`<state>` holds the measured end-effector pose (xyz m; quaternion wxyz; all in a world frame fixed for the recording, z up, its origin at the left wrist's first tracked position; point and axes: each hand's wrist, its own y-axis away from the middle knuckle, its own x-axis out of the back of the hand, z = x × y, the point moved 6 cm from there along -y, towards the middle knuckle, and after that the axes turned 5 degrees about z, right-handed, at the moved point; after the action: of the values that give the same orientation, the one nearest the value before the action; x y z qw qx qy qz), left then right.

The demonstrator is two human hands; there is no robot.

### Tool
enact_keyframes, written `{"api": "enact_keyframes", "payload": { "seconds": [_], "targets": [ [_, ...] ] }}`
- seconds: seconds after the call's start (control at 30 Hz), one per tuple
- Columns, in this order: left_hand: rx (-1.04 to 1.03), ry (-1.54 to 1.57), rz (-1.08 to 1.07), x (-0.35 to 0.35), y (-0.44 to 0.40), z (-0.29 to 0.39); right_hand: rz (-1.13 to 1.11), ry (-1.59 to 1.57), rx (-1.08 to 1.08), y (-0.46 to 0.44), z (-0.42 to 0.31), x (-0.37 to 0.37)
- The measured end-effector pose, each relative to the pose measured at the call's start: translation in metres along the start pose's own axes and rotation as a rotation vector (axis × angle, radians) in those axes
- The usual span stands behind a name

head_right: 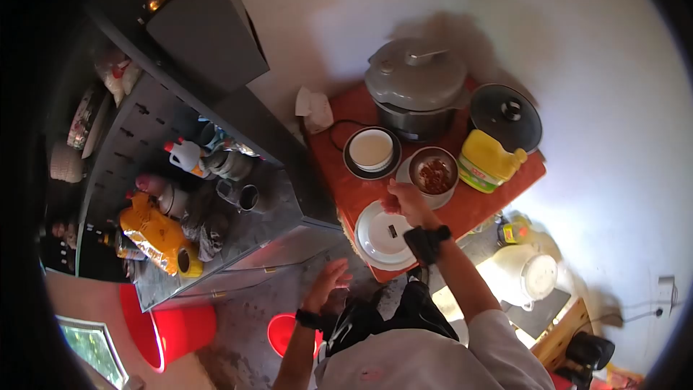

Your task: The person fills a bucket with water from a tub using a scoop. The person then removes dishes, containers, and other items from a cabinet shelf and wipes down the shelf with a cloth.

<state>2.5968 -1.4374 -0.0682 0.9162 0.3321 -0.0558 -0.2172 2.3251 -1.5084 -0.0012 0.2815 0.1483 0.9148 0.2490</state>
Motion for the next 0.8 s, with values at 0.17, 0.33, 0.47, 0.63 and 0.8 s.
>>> {"api": "enact_keyframes", "payload": {
  "seconds": [0.17, 0.33, 0.47, 0.63, 0.8],
  "targets": [
    [0.127, 0.109, 0.132, 0.020, 0.047, -0.027, 0.254, -0.038, -0.192, -0.078, 0.043, 0.003],
    [-0.004, 0.333, 0.416, 0.087, 0.121, -0.104, 0.295, -0.099, -0.042, -0.099, 0.037, 0.012],
    [0.282, 0.322, 0.640, 0.102, 0.159, -0.148, 0.250, -0.111, -0.106, -0.129, 0.043, 0.011],
    [0.271, 0.606, 0.553, 0.107, 0.198, -0.260, 0.311, -0.069, -0.098, -0.138, 0.045, -0.006],
    [0.392, 0.629, 0.686, 0.090, 0.217, -0.237, -0.065, 0.232, 0.275, -0.174, 0.045, -0.022]
  ]
}}
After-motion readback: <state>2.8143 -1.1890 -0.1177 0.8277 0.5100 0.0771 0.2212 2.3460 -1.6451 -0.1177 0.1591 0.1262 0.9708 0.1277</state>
